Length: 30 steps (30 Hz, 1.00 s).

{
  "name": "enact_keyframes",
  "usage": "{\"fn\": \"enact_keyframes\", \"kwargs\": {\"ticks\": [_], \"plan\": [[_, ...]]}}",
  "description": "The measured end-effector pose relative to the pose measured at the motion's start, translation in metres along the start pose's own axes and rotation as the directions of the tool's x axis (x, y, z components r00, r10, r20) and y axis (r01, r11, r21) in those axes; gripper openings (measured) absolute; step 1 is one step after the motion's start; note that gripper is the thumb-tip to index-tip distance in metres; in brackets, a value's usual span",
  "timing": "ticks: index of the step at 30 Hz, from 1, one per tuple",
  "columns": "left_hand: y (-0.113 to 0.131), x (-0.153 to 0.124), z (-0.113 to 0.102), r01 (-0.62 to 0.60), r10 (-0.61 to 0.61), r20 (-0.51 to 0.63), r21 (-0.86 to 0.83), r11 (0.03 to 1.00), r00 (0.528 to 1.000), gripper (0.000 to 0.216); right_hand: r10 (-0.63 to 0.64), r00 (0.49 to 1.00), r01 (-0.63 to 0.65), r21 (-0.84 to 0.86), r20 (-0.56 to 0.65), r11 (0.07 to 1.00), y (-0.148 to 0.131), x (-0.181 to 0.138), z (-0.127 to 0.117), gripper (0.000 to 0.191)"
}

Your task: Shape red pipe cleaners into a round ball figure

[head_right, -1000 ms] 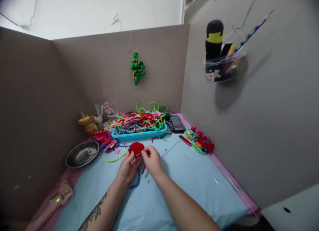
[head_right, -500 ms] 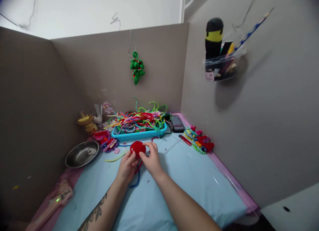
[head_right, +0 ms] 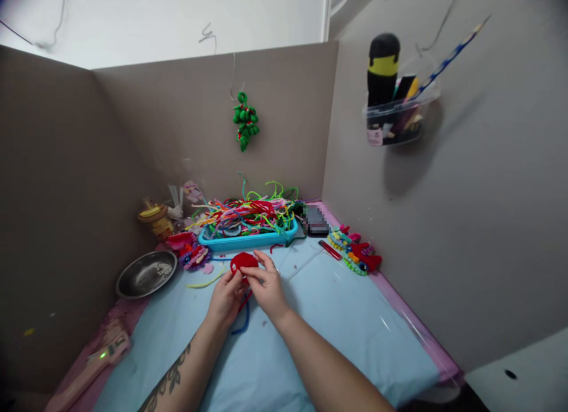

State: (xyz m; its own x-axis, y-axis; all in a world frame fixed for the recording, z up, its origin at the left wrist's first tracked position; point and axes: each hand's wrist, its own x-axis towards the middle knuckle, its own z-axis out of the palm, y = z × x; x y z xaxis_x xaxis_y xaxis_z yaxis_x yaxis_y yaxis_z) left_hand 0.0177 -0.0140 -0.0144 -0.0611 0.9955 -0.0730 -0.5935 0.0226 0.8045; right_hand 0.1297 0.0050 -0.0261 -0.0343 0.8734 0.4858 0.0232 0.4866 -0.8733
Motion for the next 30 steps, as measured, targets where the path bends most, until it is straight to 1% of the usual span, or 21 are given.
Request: {"fn": "enact_keyframes", "kwargs": {"ticks": [8, 12, 14, 19, 25, 27, 30], "plan": [[-0.002, 0.000, -0.003, 0.026, -0.026, -0.026, 0.000, 1.000, 0.999, 0.025, 0.030, 0.998, -0.029, -0.015, 0.057, 0.999, -0.003, -0.001, 0.000, 0.024], [0.000, 0.000, 0.000, 0.016, -0.017, -0.026, -0.018, 1.000, 1.000, 0.030, 0.031, 1.000, -0.031, 0.055, 0.001, 0.998, -0.006, -0.001, 0.002, 0.030], [0.001, -0.001, 0.002, 0.014, -0.015, -0.032, -0.018, 1.000, 0.999, 0.030, 0.032, 0.999, -0.031, 0.074, -0.008, 0.997, -0.006, -0.001, 0.003, 0.030], [0.001, -0.001, 0.004, -0.009, 0.009, -0.033, 0.000, 1.000, 0.999, 0.028, 0.006, 1.000, -0.006, -0.019, 0.009, 1.000, -0.004, -0.001, 0.003, 0.025], [0.000, -0.002, 0.006, -0.088, 0.093, -0.096, 0.063, 0.994, 0.991, 0.027, -0.050, 0.999, 0.050, -0.105, -0.002, 0.993, -0.009, -0.004, 0.006, 0.023], [0.000, -0.002, 0.006, -0.098, 0.102, -0.090, 0.051, 0.994, 0.991, 0.028, -0.050, 0.999, 0.049, -0.113, -0.005, 0.992, -0.010, -0.004, 0.007, 0.024], [0.000, -0.002, 0.004, -0.070, 0.069, -0.065, -0.001, 0.998, 0.996, 0.027, -0.012, 0.999, 0.009, -0.072, -0.032, 0.997, -0.010, -0.002, 0.006, 0.024]]}}
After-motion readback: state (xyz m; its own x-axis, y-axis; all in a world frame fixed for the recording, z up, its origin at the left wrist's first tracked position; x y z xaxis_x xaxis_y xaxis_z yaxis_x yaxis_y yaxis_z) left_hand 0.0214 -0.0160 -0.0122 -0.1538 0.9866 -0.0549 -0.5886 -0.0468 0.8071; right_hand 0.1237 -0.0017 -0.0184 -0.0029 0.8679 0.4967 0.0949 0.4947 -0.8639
